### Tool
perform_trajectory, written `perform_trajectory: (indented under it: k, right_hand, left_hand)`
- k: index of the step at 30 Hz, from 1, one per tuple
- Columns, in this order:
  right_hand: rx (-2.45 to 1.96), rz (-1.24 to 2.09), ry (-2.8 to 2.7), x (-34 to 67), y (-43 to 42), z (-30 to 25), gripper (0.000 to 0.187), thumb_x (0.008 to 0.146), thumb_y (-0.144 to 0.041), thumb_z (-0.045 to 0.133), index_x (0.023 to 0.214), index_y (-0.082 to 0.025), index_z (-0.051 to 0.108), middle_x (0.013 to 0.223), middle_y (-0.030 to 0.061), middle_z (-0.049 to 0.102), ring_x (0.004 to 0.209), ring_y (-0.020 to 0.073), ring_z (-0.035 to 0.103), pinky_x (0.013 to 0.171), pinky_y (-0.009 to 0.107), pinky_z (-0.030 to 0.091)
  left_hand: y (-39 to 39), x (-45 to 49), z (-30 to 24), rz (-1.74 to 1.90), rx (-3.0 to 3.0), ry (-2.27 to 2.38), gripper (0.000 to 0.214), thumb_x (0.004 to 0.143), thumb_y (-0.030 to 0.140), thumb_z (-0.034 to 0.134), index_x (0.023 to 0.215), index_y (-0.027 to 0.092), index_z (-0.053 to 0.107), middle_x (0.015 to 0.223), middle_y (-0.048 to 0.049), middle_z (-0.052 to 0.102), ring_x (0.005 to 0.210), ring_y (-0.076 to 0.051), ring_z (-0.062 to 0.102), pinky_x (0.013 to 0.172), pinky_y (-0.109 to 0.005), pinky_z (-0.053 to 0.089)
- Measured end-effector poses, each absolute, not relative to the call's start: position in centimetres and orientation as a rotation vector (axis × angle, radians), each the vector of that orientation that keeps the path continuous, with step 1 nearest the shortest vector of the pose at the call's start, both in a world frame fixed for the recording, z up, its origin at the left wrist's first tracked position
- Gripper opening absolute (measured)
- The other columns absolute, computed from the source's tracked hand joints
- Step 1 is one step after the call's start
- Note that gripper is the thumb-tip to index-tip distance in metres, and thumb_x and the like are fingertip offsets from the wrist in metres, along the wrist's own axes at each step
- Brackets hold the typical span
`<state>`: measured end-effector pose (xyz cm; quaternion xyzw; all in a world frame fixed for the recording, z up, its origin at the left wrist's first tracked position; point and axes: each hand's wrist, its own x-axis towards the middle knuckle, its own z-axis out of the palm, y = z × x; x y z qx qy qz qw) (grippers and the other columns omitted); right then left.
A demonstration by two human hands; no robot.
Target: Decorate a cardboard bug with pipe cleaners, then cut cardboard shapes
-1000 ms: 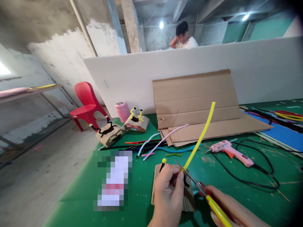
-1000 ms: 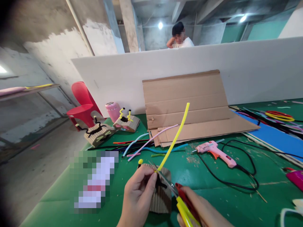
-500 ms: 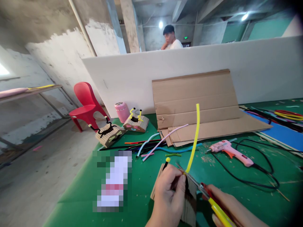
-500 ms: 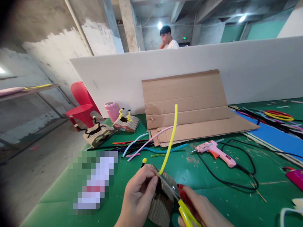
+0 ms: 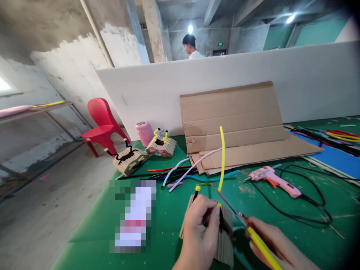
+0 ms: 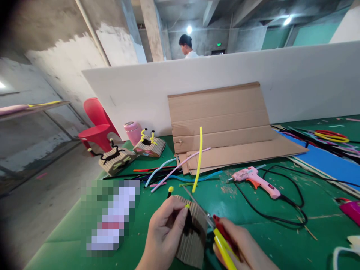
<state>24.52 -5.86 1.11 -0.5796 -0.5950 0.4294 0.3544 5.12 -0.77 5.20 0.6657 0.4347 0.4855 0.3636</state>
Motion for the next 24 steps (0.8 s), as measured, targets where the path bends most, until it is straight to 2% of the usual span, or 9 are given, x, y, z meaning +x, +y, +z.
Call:
perform_trajectory:
  k: [5, 7, 10, 13, 15, 17, 19, 22, 24]
  right_hand:
    - [-1.577, 0.876, -1.67, 26.0, -3.7, 2.0, 0.032, 0.077, -0.04, 0.054, 0.101, -0.02, 0.062, 0.09, 0.0073, 0.07, 0.081, 0.0246, 0.065, 0.067, 0.026, 0.054]
    - [-1.772, 0.654, -1.804, 27.6, -3.2, 1.5, 0.033, 0.072, -0.042, 0.059, 0.097, -0.021, 0.064, 0.092, 0.0087, 0.069, 0.08, 0.0267, 0.065, 0.069, 0.031, 0.054]
    - [-1.927, 0.33, -1.968, 29.8, -3.2, 0.9, 0.045, 0.067, -0.048, 0.061, 0.098, -0.017, 0.065, 0.101, 0.0148, 0.065, 0.087, 0.0335, 0.062, 0.077, 0.046, 0.05]
    - [-1.862, 0.163, -1.934, 29.4, -3.6, 1.9, 0.042, 0.071, -0.05, 0.057, 0.095, -0.017, 0.067, 0.107, 0.0155, 0.061, 0.093, 0.0346, 0.058, 0.082, 0.051, 0.045]
    - [-1.71, 0.264, -1.861, 27.3, -3.6, 3.3, 0.031, 0.079, -0.043, 0.052, 0.098, -0.022, 0.064, 0.105, 0.0106, 0.06, 0.093, 0.0279, 0.058, 0.08, 0.04, 0.049]
    - [-1.504, 0.479, -1.808, 24.3, -3.2, 4.6, 0.024, 0.082, -0.037, 0.05, 0.098, -0.024, 0.062, 0.096, 0.0073, 0.062, 0.079, 0.02, 0.061, 0.068, 0.028, 0.052]
    - [-1.369, 0.648, -1.733, 21.7, -2.7, 5.4, 0.025, 0.084, -0.033, 0.051, 0.105, -0.024, 0.059, 0.095, 0.0055, 0.061, 0.076, 0.0167, 0.06, 0.067, 0.024, 0.051]
    - [-1.323, 0.745, -1.572, 19.5, -2.0, 5.3, 0.022, 0.084, -0.033, 0.051, 0.099, -0.022, 0.062, 0.095, 0.0058, 0.062, 0.088, 0.0194, 0.059, 0.071, 0.025, 0.05]
    - [-1.313, 0.799, -1.51, 19.2, -1.7, 4.9, 0.019, 0.082, -0.033, 0.053, 0.093, -0.021, 0.065, 0.093, 0.0057, 0.063, 0.089, 0.0205, 0.058, 0.072, 0.026, 0.05]
  left_hand:
    - [-0.6, 5.2, 5.5, 1.322, 1.688, 1.109, 0.01, 0.079, 0.016, 0.048, 0.071, 0.017, 0.055, 0.064, -0.0019, 0.053, 0.06, -0.014, 0.05, 0.055, -0.023, 0.04]
    - [-0.6, 5.2, 5.5, 1.332, 1.68, 1.118, 0.01, 0.078, 0.016, 0.049, 0.07, 0.016, 0.056, 0.063, -0.0019, 0.053, 0.059, -0.013, 0.05, 0.054, -0.023, 0.04]
    - [-0.5, 5.3, 5.5, 1.321, 1.667, 1.139, 0.01, 0.077, 0.016, 0.05, 0.069, 0.016, 0.056, 0.062, -0.0022, 0.054, 0.057, -0.013, 0.05, 0.052, -0.023, 0.04]
    - [-0.5, 5.5, 5.6, 1.279, 1.664, 1.158, 0.012, 0.077, 0.017, 0.05, 0.068, 0.015, 0.058, 0.062, -0.0035, 0.056, 0.057, -0.014, 0.051, 0.052, -0.024, 0.04]
    - [-0.5, 5.7, 5.6, 1.252, 1.662, 1.169, 0.012, 0.077, 0.018, 0.05, 0.07, 0.014, 0.059, 0.064, -0.0046, 0.057, 0.058, -0.014, 0.052, 0.053, -0.024, 0.041]
    - [-0.5, 5.7, 5.6, 1.227, 1.663, 1.181, 0.012, 0.077, 0.019, 0.05, 0.071, 0.014, 0.06, 0.065, -0.0048, 0.057, 0.058, -0.014, 0.052, 0.053, -0.024, 0.041]
    - [-0.5, 5.8, 5.6, 1.206, 1.667, 1.188, 0.012, 0.077, 0.019, 0.05, 0.073, 0.013, 0.061, 0.065, -0.0046, 0.057, 0.058, -0.014, 0.052, 0.052, -0.024, 0.041]
    - [-0.6, 5.8, 5.4, 1.192, 1.67, 1.179, 0.012, 0.078, 0.019, 0.05, 0.076, 0.013, 0.061, 0.066, -0.0046, 0.056, 0.058, -0.014, 0.052, 0.052, -0.024, 0.04]
    - [-0.6, 5.9, 5.4, 1.192, 1.67, 1.165, 0.013, 0.079, 0.02, 0.05, 0.078, 0.013, 0.06, 0.067, -0.0044, 0.056, 0.058, -0.014, 0.051, 0.052, -0.023, 0.04]
